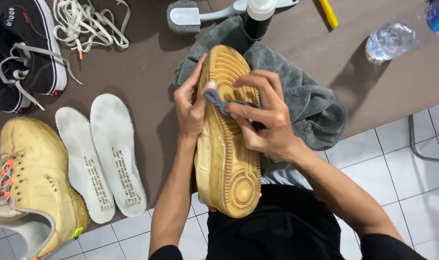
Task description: The person scrubs the sole of a yellow sneaker with a small brush, focusing on the tread pattern. They repeatedly rub the brush over the same areas of the sole while holding the shoe steady with the other hand.
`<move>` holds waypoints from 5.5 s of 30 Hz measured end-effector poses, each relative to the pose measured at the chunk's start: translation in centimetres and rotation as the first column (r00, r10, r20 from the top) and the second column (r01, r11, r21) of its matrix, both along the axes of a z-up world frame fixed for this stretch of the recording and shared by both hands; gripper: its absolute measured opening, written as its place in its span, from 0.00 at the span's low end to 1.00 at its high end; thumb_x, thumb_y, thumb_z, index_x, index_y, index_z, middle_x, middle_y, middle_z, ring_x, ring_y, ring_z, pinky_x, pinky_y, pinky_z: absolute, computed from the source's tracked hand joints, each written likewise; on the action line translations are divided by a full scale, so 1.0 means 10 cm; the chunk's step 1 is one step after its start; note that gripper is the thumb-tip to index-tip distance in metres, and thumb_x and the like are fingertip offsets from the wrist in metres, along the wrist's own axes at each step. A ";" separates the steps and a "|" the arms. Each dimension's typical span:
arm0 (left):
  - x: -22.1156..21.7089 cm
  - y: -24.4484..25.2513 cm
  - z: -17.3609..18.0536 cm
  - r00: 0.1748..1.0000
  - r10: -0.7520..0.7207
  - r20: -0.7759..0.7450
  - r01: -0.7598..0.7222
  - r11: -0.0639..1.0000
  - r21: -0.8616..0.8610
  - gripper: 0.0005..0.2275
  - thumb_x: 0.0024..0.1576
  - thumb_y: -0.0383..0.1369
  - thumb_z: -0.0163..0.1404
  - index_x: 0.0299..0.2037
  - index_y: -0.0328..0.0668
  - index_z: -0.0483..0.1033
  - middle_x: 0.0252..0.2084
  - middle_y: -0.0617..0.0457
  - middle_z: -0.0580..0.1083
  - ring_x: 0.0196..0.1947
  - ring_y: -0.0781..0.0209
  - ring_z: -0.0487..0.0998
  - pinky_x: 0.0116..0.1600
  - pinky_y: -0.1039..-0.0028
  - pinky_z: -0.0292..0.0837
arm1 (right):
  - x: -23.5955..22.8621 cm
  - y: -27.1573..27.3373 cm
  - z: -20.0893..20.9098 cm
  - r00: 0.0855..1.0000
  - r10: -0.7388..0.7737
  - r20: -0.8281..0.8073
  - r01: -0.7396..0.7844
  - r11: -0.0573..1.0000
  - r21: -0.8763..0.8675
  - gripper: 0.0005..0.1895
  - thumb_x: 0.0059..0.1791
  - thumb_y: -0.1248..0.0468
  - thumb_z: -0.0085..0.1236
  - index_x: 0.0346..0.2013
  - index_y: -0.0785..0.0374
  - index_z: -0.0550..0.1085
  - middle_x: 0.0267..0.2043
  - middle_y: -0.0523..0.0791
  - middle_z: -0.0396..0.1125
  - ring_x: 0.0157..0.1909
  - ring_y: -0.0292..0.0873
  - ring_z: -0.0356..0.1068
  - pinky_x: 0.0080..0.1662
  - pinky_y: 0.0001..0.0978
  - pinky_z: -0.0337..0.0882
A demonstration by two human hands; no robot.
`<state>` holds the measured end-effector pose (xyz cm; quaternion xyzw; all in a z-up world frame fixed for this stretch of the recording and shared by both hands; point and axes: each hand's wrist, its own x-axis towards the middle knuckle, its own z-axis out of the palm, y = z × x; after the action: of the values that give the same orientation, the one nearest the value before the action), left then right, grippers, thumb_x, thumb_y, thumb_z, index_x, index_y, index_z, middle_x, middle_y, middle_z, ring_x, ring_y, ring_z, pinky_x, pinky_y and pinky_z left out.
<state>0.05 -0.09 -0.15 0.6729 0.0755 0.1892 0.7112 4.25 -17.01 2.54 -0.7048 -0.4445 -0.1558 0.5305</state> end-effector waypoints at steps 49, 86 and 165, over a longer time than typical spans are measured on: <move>-0.05 -0.02 0.12 0.998 -0.028 -0.053 0.026 0.999 -0.035 0.31 0.55 0.48 0.58 0.67 0.47 0.68 0.58 0.42 0.76 0.55 0.58 0.77 0.61 0.68 0.74 | 0.37 -0.26 -0.02 0.955 -0.130 -0.265 0.124 0.992 -0.040 0.10 0.48 0.82 0.58 0.39 0.70 0.82 0.32 0.55 0.72 0.33 0.56 0.72 0.38 0.41 0.71; -0.01 0.03 0.13 0.998 -0.007 -0.059 0.004 0.999 -0.039 0.34 0.51 0.50 0.58 0.67 0.43 0.67 0.53 0.40 0.77 0.51 0.58 0.78 0.56 0.68 0.77 | 0.23 -0.07 -0.14 0.990 -0.137 -0.024 0.134 0.986 -0.099 0.03 0.51 0.77 0.61 0.38 0.74 0.80 0.35 0.53 0.70 0.35 0.53 0.69 0.37 0.38 0.69; -0.05 0.00 0.17 0.998 -0.013 -0.064 0.017 0.999 0.051 0.29 0.59 0.46 0.50 0.67 0.36 0.62 0.65 0.38 0.70 0.63 0.50 0.76 0.63 0.70 0.77 | 0.15 0.06 0.11 0.979 -0.085 0.186 0.110 0.986 -0.126 0.02 0.54 0.77 0.57 0.37 0.72 0.77 0.38 0.54 0.68 0.42 0.58 0.61 0.45 0.47 0.68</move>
<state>-0.44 -0.09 1.55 0.6972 0.0881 0.1642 0.6922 5.76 -16.40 3.64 -0.7432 -0.4649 -0.2143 0.4309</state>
